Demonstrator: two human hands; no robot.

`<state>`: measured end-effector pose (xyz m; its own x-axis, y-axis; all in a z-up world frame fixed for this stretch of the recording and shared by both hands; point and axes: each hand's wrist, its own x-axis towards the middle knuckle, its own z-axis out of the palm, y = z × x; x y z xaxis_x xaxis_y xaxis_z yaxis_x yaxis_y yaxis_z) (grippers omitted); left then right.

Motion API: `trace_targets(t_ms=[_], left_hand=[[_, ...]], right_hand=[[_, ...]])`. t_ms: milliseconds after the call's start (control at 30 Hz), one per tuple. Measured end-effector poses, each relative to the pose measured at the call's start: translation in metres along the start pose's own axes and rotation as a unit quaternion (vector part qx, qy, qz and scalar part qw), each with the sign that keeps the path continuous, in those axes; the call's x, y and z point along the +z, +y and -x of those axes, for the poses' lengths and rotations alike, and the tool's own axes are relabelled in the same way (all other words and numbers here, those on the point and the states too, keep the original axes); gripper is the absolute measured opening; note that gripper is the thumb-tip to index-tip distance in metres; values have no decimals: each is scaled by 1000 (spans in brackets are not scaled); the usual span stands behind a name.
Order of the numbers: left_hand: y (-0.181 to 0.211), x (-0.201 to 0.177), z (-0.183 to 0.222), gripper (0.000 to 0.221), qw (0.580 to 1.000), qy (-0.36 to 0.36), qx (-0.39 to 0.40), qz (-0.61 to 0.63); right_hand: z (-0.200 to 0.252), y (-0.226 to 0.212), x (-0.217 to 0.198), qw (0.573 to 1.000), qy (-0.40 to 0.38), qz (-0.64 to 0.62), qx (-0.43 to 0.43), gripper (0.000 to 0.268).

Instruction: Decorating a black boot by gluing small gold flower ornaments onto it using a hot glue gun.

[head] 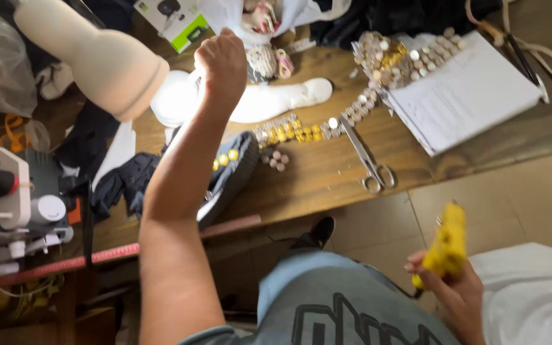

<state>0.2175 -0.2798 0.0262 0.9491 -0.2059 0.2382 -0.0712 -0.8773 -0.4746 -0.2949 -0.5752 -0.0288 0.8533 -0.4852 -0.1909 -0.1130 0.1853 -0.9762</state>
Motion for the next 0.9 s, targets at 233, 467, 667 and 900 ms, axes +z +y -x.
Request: trace_targets(t_ms=[233,467,667,900], left_hand=[[-4,-201,189,7,476,26,288,831],[74,-226,313,11,231,33,299,925],[101,-211,351,16,301,122,186,927],[103,-191,367,12,346,181,204,898]], right_hand=[[-21,-22,32,987,-86,-38,-131,28],[-1,-35,47,998,-46,14,29,38],[17,-18,41,994,-73,20,-74,44],[36,-28,57,984,-30,111,-134,45]])
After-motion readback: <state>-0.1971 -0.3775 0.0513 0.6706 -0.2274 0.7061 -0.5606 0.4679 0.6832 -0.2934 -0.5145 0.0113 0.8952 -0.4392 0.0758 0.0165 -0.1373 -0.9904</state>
